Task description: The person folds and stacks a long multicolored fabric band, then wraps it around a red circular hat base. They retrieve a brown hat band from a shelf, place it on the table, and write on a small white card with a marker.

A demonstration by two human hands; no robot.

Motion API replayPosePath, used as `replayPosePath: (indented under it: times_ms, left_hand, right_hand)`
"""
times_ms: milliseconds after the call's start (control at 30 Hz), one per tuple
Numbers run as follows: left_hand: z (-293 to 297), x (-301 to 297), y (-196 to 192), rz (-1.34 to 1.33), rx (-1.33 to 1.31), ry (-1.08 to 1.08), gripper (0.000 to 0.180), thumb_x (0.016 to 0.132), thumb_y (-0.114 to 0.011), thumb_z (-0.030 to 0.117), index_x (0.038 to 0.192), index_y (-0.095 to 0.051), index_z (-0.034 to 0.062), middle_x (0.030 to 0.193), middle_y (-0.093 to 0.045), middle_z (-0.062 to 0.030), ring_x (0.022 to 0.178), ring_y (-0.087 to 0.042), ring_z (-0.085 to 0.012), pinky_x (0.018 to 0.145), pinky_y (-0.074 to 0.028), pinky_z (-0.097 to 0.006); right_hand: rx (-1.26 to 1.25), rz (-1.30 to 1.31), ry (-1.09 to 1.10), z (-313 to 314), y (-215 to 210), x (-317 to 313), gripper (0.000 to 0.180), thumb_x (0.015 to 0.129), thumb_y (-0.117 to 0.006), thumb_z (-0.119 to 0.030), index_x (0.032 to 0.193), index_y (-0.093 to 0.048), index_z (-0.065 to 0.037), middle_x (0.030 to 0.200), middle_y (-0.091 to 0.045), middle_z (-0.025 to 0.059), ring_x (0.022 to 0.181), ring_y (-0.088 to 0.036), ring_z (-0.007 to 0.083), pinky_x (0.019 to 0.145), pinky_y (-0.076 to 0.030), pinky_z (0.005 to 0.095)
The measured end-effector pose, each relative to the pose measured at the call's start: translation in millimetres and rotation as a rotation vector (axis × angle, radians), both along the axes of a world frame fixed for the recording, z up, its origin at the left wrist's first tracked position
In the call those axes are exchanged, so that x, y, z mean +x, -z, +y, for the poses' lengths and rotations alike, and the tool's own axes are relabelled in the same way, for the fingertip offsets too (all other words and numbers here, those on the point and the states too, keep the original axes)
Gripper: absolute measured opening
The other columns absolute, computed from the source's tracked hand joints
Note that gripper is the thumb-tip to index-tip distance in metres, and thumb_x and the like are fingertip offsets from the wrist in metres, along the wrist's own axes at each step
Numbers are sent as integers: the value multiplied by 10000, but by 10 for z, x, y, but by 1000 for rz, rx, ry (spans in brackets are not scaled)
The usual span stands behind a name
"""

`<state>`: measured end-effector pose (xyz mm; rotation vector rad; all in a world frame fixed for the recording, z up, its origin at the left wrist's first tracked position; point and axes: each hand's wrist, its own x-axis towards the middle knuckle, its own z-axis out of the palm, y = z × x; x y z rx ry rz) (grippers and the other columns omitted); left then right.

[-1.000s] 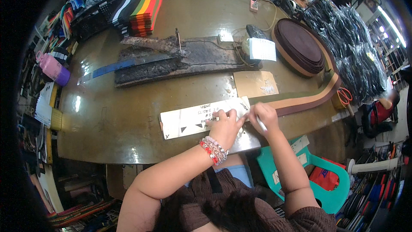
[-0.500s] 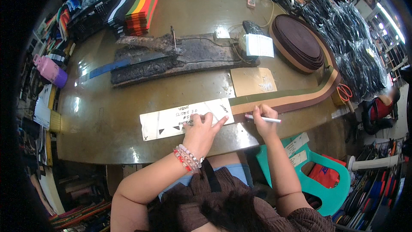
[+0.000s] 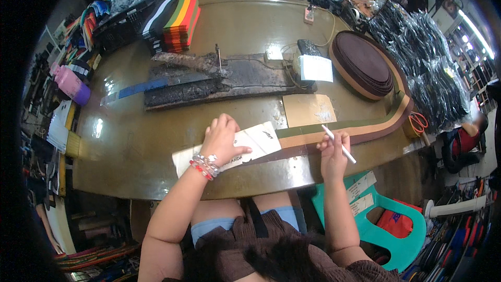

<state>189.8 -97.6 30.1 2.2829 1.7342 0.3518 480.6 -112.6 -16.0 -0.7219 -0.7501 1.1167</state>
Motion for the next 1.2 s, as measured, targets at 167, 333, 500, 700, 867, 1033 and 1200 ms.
replayPosePath:
  times_ms: [167, 333, 500, 700, 867, 1033, 1200]
  left_hand:
    - [65, 195, -327, -988, -118, -74, 208, 838, -717, 186, 874, -563, 51, 803, -627, -3, 763, -600, -77, 673, -496, -235]
    - [-22, 952, -178, -1086, -90, 306, 311, 825, -714, 303, 902, -579, 34, 883, -566, -67, 889, -558, -171, 784, -464, -319]
    - [109, 746, 277, -240, 268, 12, 371, 785, -724, 327, 995, -574, 61, 989, -589, -92, 1039, -514, -281, 950, -388, -405]
    - [-112, 140, 399, -363, 37, 109, 338, 796, -711, 305, 989, -573, 65, 949, -646, -124, 920, -623, -305, 801, -497, -371]
    - [-451, -1097, 390, -358, 13, 107, 271, 782, -733, 245, 903, -595, 46, 893, -655, -115, 847, -648, -264, 763, -512, -348]
    - [-877, -2182, 176, -326, -130, -58, 237, 766, -742, 181, 871, -590, 33, 834, -640, -91, 796, -639, -234, 731, -499, -320]
    - [-900, -2398, 174, -201, 34, -104, 246, 756, -735, 178, 915, -591, 57, 883, -621, -82, 893, -598, -260, 810, -474, -354]
  right_hand:
    - [166, -118, -128, -234, -207, -384, 527, 907, -570, -440, 1222, -406, -51, 1171, -559, 189, 1021, -590, 262, 925, -471, 402]
    - [246, -185, -117, -328, -820, -446, 912, 755, -635, -588, 1391, -311, -21, 1313, -446, 185, 1238, -447, 292, 1053, -368, 466]
    - [490, -17, 459, -378, -1658, 167, 1012, 781, -396, -782, 1388, -307, 22, 1288, -475, 205, 1172, -497, 307, 1002, -416, 459]
    - [610, -682, 1082, -633, -2380, 124, 1214, 711, -290, -893, 1341, -289, 144, 1338, -389, 325, 1200, -479, 392, 1000, -431, 486]
    - [767, -876, 906, -500, -2367, -150, 1146, 682, -294, -907, 1337, -354, 31, 1319, -374, 397, 1074, -543, 434, 908, -486, 455]
    - [776, -1258, -74, -313, -1945, -748, 649, 613, -671, -529, 1044, -537, -63, 1253, -532, 232, 1104, -543, 385, 931, -417, 457]
    - [940, -1467, -486, -95, -981, -2057, 576, 603, -793, -423, 992, -539, -82, 1342, -494, 125, 1105, -492, 333, 910, -384, 478]
